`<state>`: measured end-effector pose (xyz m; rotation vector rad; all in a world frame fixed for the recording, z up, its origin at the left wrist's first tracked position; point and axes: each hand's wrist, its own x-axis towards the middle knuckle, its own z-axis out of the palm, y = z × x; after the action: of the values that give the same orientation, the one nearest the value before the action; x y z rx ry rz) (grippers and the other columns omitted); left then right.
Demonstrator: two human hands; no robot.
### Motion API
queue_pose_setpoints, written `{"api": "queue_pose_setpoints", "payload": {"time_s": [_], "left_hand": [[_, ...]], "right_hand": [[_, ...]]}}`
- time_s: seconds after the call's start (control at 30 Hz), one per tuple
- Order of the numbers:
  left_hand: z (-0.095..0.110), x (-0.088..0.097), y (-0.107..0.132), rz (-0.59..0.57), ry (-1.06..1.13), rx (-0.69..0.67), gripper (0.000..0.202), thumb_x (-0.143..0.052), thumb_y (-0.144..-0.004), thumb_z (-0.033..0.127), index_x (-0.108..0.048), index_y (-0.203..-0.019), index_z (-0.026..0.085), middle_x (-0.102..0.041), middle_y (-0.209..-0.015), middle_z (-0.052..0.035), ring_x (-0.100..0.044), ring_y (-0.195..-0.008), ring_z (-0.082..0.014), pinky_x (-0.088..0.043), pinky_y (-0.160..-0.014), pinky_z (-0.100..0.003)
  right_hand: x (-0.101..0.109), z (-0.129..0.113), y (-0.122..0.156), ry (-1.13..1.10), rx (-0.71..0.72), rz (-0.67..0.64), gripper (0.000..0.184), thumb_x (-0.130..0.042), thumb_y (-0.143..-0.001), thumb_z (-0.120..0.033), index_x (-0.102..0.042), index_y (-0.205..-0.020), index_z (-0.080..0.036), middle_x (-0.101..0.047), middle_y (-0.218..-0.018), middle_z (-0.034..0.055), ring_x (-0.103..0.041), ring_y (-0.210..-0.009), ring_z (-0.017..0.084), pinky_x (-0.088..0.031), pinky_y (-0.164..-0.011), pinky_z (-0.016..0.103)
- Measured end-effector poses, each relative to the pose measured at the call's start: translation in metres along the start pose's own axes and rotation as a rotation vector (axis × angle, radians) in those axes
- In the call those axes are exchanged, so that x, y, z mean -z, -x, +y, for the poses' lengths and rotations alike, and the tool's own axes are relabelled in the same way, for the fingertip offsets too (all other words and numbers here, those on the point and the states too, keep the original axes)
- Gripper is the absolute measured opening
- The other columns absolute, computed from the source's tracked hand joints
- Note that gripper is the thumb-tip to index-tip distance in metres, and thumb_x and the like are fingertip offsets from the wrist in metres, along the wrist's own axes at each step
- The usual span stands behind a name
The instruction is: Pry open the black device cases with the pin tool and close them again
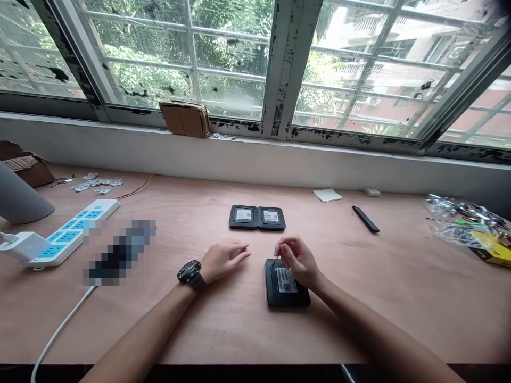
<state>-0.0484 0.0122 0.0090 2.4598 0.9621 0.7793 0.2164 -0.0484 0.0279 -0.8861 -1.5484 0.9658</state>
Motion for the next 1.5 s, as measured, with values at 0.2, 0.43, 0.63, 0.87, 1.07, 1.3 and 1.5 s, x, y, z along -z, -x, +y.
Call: {"api": "queue_pose_setpoints", "payload": {"time_s": [0.2,0.43,0.63,0.87,1.07,1.3,1.5], "left_hand": [[-0.003,0.001,0.001,0.004,-0.002,0.020,0.031,-0.055,-0.103,0.042,-0.075,-0.119,0.025,-0.076,-0.117,-0.0046,-0.072,-0.105,-0.0238,-0.058,-0.091,-0.035],[0.024,-0.013,0.002,0.032,-0.107,-0.105,0.038,-0.047,-0.099,0.018,-0.066,-0.132,0.023,-0.064,-0.138,-0.0067,-0.064,-0.123,-0.0223,-0.054,-0.105,-0.039],[0.072,-0.027,0.032,-0.205,-0.217,-0.303,0.079,-0.053,-0.080,0.009,-0.037,-0.156,0.022,-0.043,-0.159,-0.0078,-0.042,-0.145,-0.0319,-0.040,-0.118,-0.054],[0.123,-0.038,0.045,-0.107,-0.270,-0.378,0.056,-0.053,-0.099,0.027,-0.043,-0.154,0.022,-0.059,-0.146,-0.0102,-0.052,-0.136,-0.0324,-0.039,-0.117,-0.052],[0.129,-0.074,0.008,-0.232,-0.221,-0.192,0.086,-0.053,-0.092,0.074,-0.029,-0.160,0.027,-0.021,-0.168,-0.0116,-0.024,-0.152,-0.0404,-0.025,-0.120,-0.065],[0.094,-0.044,0.009,-0.340,-0.224,-0.177,0.077,-0.060,-0.095,0.057,-0.027,-0.161,0.034,-0.017,-0.169,-0.0052,-0.025,-0.153,-0.0360,-0.023,-0.123,-0.060],[0.040,0.012,0.048,-0.298,-0.333,-0.071,0.068,-0.052,-0.101,0.044,-0.022,-0.162,0.037,-0.016,-0.169,-0.0004,-0.018,-0.155,-0.0349,-0.016,-0.124,-0.062]], "right_hand": [[0.005,-0.009,-0.001,0.047,-0.020,-0.059,0.028,-0.050,-0.104,-0.045,-0.067,-0.117,-0.026,-0.064,-0.099,0.0035,-0.055,-0.059,0.011,-0.055,-0.064,0.032],[0.043,-0.023,-0.016,-0.023,0.120,0.278,0.020,-0.076,-0.088,-0.035,-0.061,-0.088,-0.022,-0.060,-0.107,0.0036,-0.063,-0.066,0.011,-0.059,-0.061,0.031],[0.116,-0.004,-0.012,0.163,0.193,0.520,0.026,-0.080,-0.085,-0.036,-0.058,-0.086,-0.022,-0.062,-0.097,0.0036,-0.063,-0.075,0.015,-0.055,-0.062,0.029],[0.157,0.016,0.015,0.550,0.186,0.525,0.027,-0.076,-0.087,-0.044,-0.062,-0.089,-0.021,-0.067,-0.099,0.0071,-0.059,-0.063,0.014,-0.053,-0.057,0.030],[0.151,0.022,0.022,0.836,0.279,0.299,0.018,-0.068,-0.095,-0.041,-0.065,-0.099,-0.024,-0.073,-0.088,0.0030,-0.061,-0.059,0.013,-0.051,-0.055,0.027],[0.151,0.016,0.028,1.029,0.148,0.100,0.021,-0.058,-0.101,-0.044,-0.067,-0.095,-0.026,-0.073,-0.087,0.0000,-0.060,-0.059,0.013,-0.046,-0.058,0.027],[0.141,0.015,0.028,0.995,0.034,-0.090,0.020,-0.057,-0.100,-0.043,-0.072,-0.097,-0.031,-0.075,-0.101,-0.0013,-0.068,-0.071,0.015,-0.049,-0.066,0.026]]}}
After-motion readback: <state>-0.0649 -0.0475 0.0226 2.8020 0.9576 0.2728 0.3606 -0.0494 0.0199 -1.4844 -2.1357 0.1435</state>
